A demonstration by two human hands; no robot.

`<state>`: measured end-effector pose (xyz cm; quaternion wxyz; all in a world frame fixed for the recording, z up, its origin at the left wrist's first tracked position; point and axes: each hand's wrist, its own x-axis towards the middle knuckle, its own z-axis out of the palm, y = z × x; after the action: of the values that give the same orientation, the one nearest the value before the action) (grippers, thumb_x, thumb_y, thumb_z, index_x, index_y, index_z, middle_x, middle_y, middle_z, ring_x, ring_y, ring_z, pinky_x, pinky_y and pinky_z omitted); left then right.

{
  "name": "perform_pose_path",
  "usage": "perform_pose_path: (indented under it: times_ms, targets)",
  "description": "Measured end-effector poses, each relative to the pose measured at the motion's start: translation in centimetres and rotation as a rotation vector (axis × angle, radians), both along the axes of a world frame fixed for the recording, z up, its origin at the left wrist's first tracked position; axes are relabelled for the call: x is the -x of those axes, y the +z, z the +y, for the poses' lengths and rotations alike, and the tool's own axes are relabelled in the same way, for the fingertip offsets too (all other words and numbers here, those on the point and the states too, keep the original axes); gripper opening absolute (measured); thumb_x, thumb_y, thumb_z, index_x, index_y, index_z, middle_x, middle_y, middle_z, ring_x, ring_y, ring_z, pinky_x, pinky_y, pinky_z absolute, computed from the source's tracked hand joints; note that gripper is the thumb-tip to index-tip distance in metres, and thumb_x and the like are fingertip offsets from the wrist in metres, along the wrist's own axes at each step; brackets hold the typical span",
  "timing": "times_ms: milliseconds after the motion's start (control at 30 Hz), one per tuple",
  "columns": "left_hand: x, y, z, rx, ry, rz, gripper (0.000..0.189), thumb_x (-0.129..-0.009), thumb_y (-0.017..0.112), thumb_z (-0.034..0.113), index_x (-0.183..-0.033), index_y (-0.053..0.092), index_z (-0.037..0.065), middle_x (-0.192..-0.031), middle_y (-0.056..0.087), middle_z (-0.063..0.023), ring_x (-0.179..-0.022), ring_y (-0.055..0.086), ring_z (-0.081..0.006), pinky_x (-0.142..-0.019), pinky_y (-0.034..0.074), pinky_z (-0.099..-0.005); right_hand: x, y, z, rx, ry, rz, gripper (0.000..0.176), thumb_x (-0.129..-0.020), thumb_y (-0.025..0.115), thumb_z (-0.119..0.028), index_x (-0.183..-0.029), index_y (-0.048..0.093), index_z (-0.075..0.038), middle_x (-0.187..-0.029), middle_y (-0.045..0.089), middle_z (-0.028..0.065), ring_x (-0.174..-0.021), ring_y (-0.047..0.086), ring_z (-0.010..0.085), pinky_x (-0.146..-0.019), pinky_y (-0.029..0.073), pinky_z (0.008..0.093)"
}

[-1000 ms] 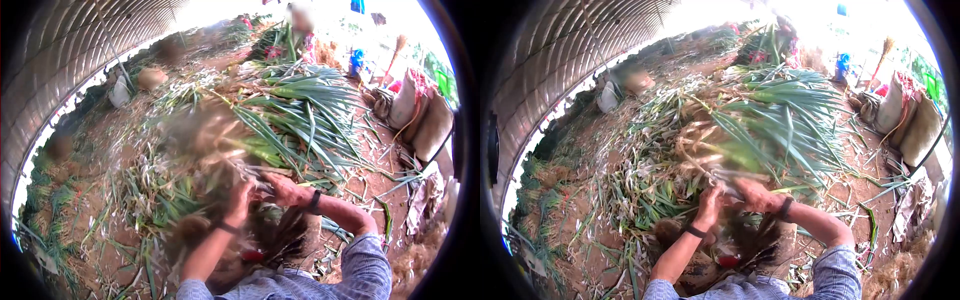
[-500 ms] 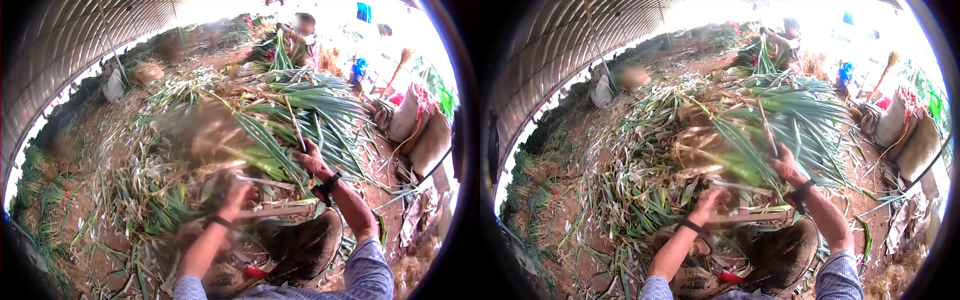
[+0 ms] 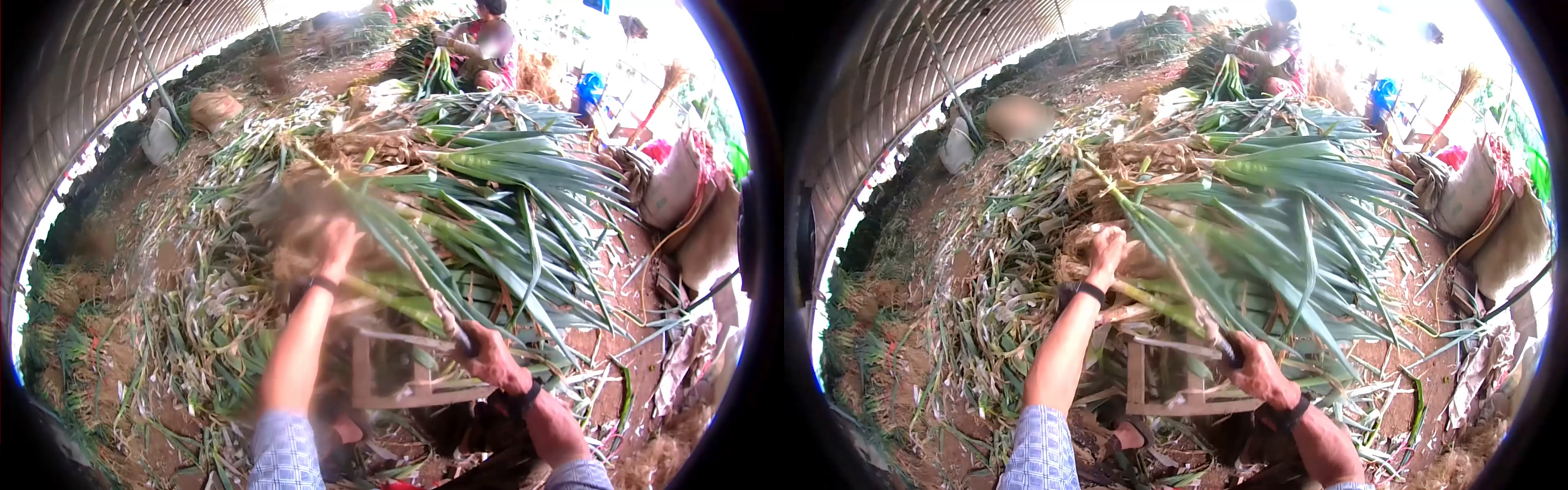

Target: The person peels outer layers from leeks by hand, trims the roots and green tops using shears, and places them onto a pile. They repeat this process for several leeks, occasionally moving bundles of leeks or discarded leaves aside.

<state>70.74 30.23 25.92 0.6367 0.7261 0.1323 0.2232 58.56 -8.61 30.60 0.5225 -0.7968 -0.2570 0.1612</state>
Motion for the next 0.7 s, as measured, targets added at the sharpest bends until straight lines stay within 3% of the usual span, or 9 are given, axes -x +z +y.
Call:
perform_pose_path:
  times_ms: [67,133,200,300,433,567,600,667,700]
  targets:
    - [-4.0,-0.1,1.4,-0.33,0.204,0.203,0.019,-0.092,0.066,0.022,-0.1,0.063,0.005,-0.087,0.064,-0.0046,-0.076,0.062,-0.0151,-0.056,0.052,-0.0288,-0.5,-0.2,-0.1,0.025,0.017,-0.006,0.044,-0.081,0.078,-0.013,-0.119,0.061,0.001,-0.084,0.063,0.0076,-0.075,0.055,0.0123,-0.067,0.05,0.0327]
    - [-7.4,-1.6,2.6,-0.224,0.268,0.206,0.026,-0.093,0.067,0.025,-0.102,0.062,0.001,-0.092,0.064,-0.0065,-0.081,0.062,-0.0171,-0.07,0.054,-0.0326,-0.8,0.8,-0.3,0.129,0.026,-0.028,0.042,-0.08,0.077,-0.011,-0.118,0.062,0.001,-0.085,0.064,0.0123,-0.073,0.058,0.0164,-0.068,0.051,0.0341]
    - [-8.9,-1.6,3.0,-0.172,0.222,0.162,0.031,-0.093,0.068,0.026,-0.108,0.063,-0.001,-0.095,0.065,-0.0077,-0.084,0.062,-0.0178,-0.077,0.052,-0.0331,-1.2,0.2,-0.7,0.008,-0.012,-0.131,0.029,-0.081,0.078,-0.017,-0.098,0.061,-0.001,-0.079,0.06,0.0187,-0.069,0.059,0.0355,-0.065,0.049,0.0422]
    - [-10.4,-2.0,2.2,-0.113,0.352,0.142,0.036,-0.093,0.066,0.029,-0.109,0.066,-0.004,-0.101,0.07,-0.0177,-0.095,0.065,-0.03,-0.082,0.049,-0.0425,-1.6,1.3,-1.7,0.048,-0.021,-0.117,0.031,-0.079,0.077,-0.012,-0.104,0.062,-0.002,-0.086,0.063,0.0186,-0.079,0.063,0.039,-0.069,0.051,0.0427]
    - [-9.4,-1.1,1.0,0.144,0.17,0.03,0.028,-0.088,0.073,0.021,-0.107,0.068,0.001,-0.099,0.069,-0.0098,-0.09,0.061,-0.0189,-0.082,0.047,-0.0332,-2.2,0.4,-2.9,0.104,-0.055,-0.114,0.035,-0.077,0.077,-0.01,-0.108,0.062,-0.001,-0.091,0.065,0.0186,-0.085,0.065,0.0399,-0.073,0.052,0.0429]
    - [-2.1,1.6,-4.5,0.03,-0.037,0.143,0.034,-0.084,0.077,0.026,-0.106,0.068,0.003,-0.1,0.068,-0.007,-0.094,0.061,-0.0181,-0.087,0.046,-0.0355,-2.2,0.4,-4.0,0.162,-0.07,-0.203,0.04,-0.075,0.078,-0.01,-0.11,0.061,-0.003,-0.093,0.065,0.0182,-0.087,0.065,0.0403,-0.074,0.053,0.0439]
    - [-0.7,0.3,-4.8,0.14,-0.009,0.034,0.029,-0.086,0.075,0.023,-0.108,0.068,0.005,-0.1,0.068,-0.0052,-0.097,0.061,-0.0178,-0.088,0.047,-0.0351,-2.0,0.3,-4.2,0.158,-0.071,-0.219,0.04,-0.075,0.078,-0.009,-0.11,0.061,-0.003,-0.092,0.064,0.0183,-0.086,0.065,0.0405,-0.074,0.053,0.0444]
    - [3.6,0.4,-6.1,0.445,-0.2,0.08,0.029,-0.089,0.072,0.021,-0.113,0.068,0.006,-0.106,0.068,-0.0062,-0.102,0.061,-0.0192,-0.093,0.047,-0.0345,-1.5,-0.2,-4.5,0.159,-0.063,-0.225,0.04,-0.074,0.078,-0.009,-0.109,0.06,-0.003,-0.091,0.064,0.0181,-0.087,0.064,0.0405,-0.073,0.053,0.0448]
    - [5.7,0.0,-7.2,0.33,-0.249,0.087,0.029,-0.091,0.07,0.019,-0.118,0.067,0.007,-0.108,0.068,-0.0068,-0.105,0.061,-0.0198,-0.096,0.046,-0.0346,-1.2,-0.3,-4.8,0.153,-0.02,-0.259,0.041,-0.073,0.078,-0.009,-0.109,0.06,-0.003,-0.091,0.064,0.0186,-0.086,0.064,0.0409,-0.072,0.052,0.0459]
